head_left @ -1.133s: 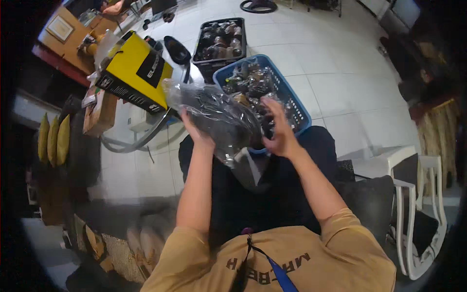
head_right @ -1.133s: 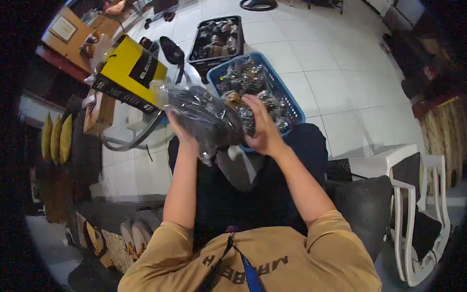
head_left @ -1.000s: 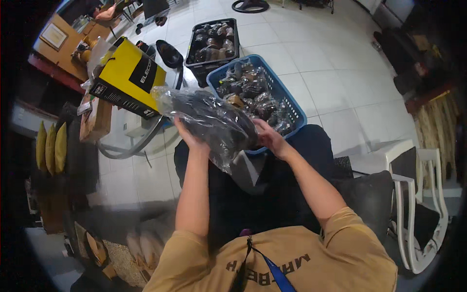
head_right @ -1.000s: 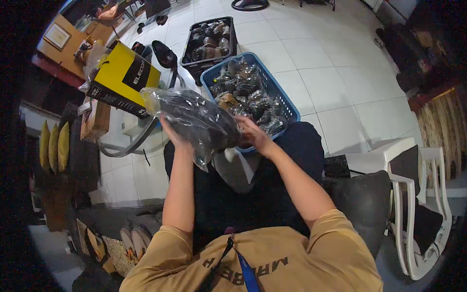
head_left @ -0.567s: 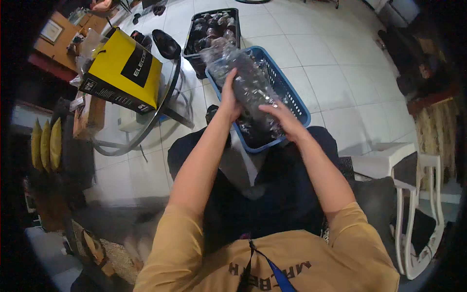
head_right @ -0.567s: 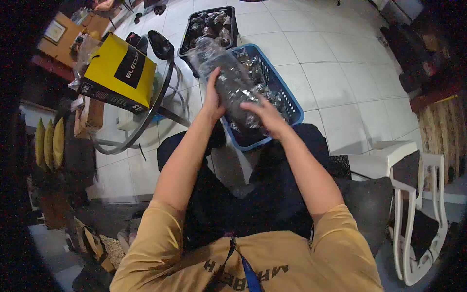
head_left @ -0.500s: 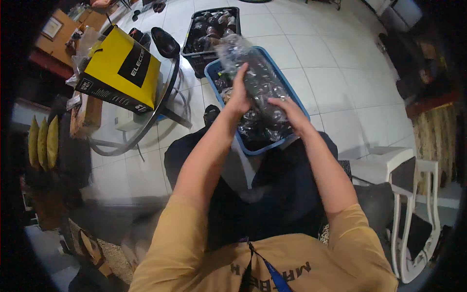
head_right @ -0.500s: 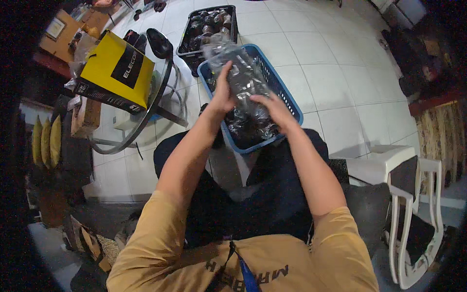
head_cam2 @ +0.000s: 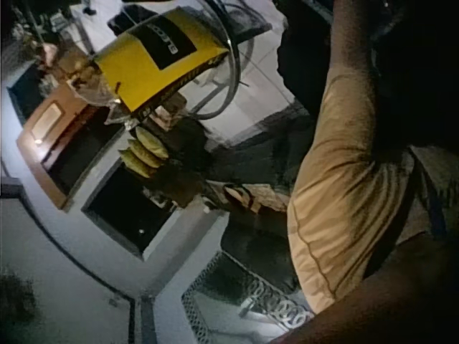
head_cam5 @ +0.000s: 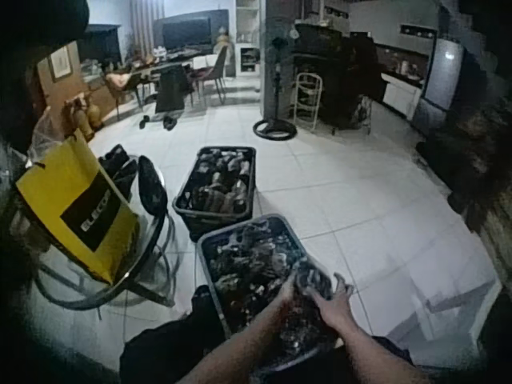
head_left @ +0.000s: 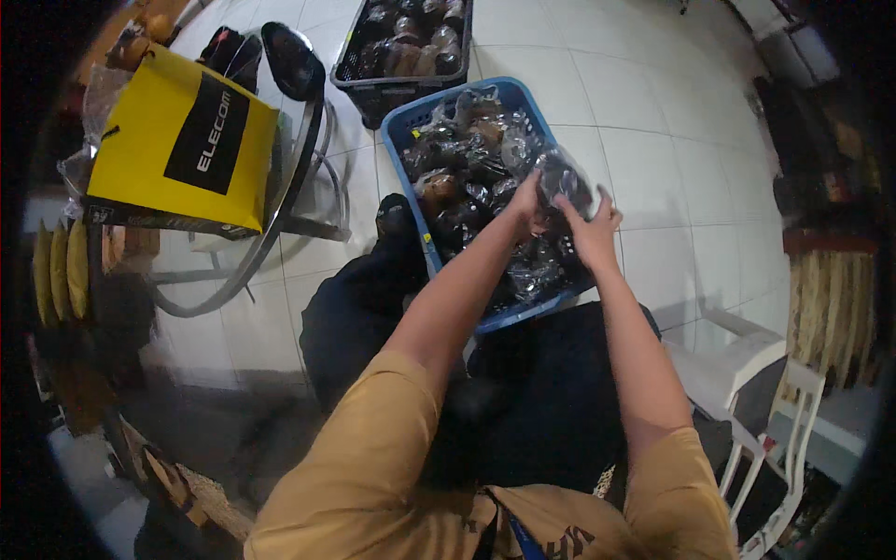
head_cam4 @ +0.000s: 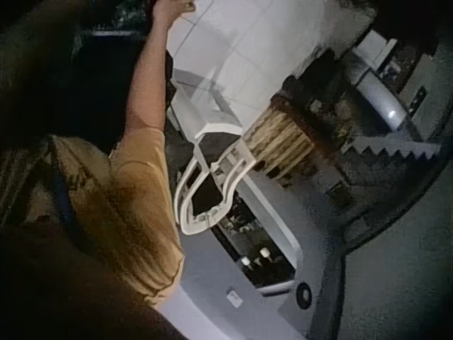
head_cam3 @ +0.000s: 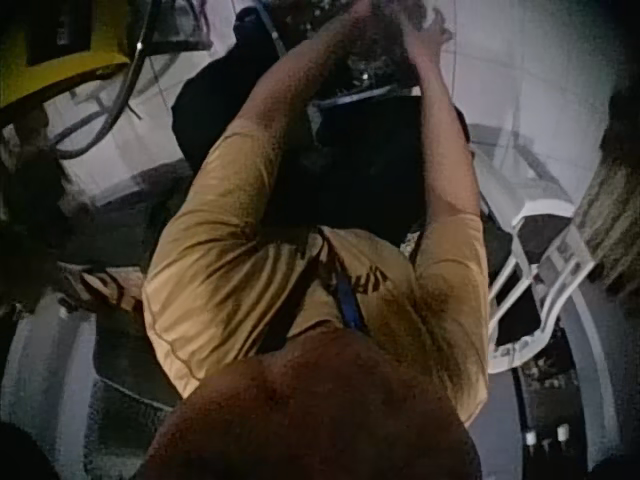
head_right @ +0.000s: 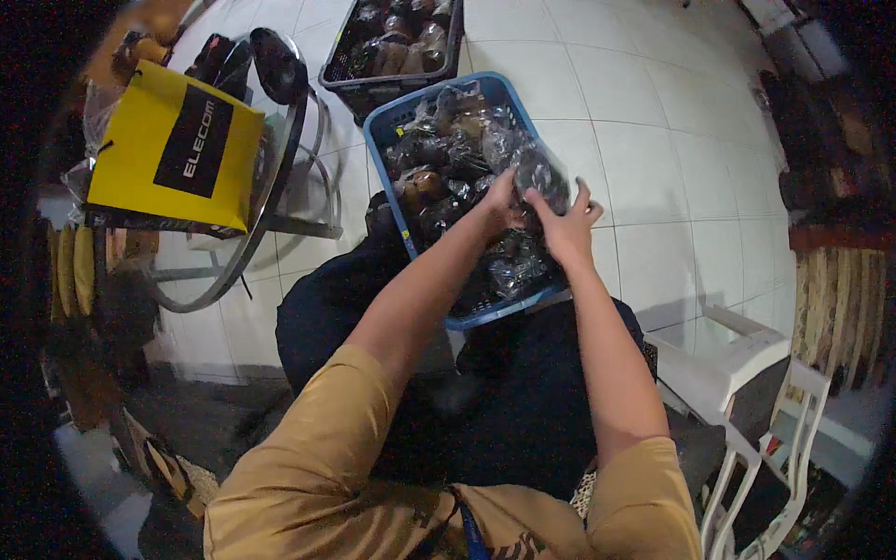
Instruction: Inspecting and bagging shoe components in a manufacturing environment.
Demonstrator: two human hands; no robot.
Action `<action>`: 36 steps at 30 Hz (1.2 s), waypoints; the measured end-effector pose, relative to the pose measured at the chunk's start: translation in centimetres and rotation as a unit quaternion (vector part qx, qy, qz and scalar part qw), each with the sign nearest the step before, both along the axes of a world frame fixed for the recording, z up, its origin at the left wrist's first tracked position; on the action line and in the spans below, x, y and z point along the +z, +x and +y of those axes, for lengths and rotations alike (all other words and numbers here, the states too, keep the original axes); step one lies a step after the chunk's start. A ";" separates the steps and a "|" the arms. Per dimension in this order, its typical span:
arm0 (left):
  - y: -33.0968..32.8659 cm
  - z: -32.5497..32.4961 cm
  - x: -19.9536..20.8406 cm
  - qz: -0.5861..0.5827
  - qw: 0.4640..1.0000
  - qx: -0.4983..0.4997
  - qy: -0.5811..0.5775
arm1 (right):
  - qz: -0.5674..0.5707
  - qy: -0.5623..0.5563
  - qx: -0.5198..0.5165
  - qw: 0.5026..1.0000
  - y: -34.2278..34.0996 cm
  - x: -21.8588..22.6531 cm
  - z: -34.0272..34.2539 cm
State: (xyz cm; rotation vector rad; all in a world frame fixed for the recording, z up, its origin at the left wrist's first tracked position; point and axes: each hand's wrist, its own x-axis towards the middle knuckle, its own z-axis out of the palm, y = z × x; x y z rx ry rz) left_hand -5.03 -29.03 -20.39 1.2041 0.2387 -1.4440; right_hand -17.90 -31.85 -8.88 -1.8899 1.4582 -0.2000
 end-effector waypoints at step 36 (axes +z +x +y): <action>4.6 -0.6 0.8 -0.744 0.666 -0.016 -0.048 | 0.061 -0.307 0.424 0.850 5.6 -8.1 -5.7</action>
